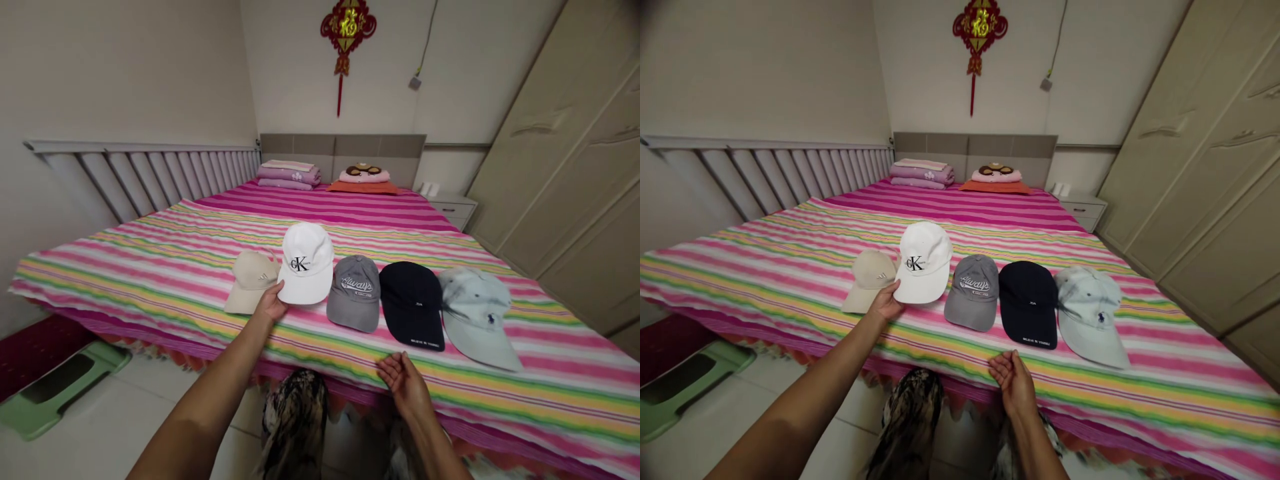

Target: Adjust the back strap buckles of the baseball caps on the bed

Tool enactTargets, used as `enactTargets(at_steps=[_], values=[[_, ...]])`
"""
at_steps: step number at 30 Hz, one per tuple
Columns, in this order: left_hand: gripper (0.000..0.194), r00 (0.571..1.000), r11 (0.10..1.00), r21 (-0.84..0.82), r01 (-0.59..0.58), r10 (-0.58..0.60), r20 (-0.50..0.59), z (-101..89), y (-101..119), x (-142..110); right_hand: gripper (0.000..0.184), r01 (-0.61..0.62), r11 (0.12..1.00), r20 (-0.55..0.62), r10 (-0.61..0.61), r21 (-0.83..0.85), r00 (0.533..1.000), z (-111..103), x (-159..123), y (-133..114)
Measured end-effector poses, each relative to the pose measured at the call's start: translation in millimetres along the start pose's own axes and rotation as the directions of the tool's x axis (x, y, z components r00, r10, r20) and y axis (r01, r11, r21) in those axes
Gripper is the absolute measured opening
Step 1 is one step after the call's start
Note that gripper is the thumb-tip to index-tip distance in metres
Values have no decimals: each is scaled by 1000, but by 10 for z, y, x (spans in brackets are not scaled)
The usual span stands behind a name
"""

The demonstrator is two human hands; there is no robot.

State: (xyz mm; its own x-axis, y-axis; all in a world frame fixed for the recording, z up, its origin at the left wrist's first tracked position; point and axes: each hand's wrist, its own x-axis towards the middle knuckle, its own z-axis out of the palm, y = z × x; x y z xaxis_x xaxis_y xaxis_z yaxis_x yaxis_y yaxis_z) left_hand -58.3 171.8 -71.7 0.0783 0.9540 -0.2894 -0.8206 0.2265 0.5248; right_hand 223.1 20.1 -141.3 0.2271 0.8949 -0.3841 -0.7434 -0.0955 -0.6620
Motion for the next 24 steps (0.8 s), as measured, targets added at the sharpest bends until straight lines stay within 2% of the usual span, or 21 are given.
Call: enactTargets(at_steps=[4, 8, 19, 24], values=[[44, 994, 1000, 26, -2, 5, -110, -153, -129, 211, 24, 25, 999, -7, -25, -20, 1000, 15, -21, 6], [43, 976, 998, 46, -45, 54, -210, -266, -211, 307, 25, 40, 998, -8, -40, -39, 999, 20, -32, 12], [25, 898, 978, 164, -130, 186, -399, -238, -252, 342, 33, 66, 997, -24, -68, -51, 997, 10, -17, 41], [13, 883, 968, 224, -111, 200, -424, -217, -248, 339, 33, 67, 996, -24, -68, -56, 997, 7, -13, 43]])
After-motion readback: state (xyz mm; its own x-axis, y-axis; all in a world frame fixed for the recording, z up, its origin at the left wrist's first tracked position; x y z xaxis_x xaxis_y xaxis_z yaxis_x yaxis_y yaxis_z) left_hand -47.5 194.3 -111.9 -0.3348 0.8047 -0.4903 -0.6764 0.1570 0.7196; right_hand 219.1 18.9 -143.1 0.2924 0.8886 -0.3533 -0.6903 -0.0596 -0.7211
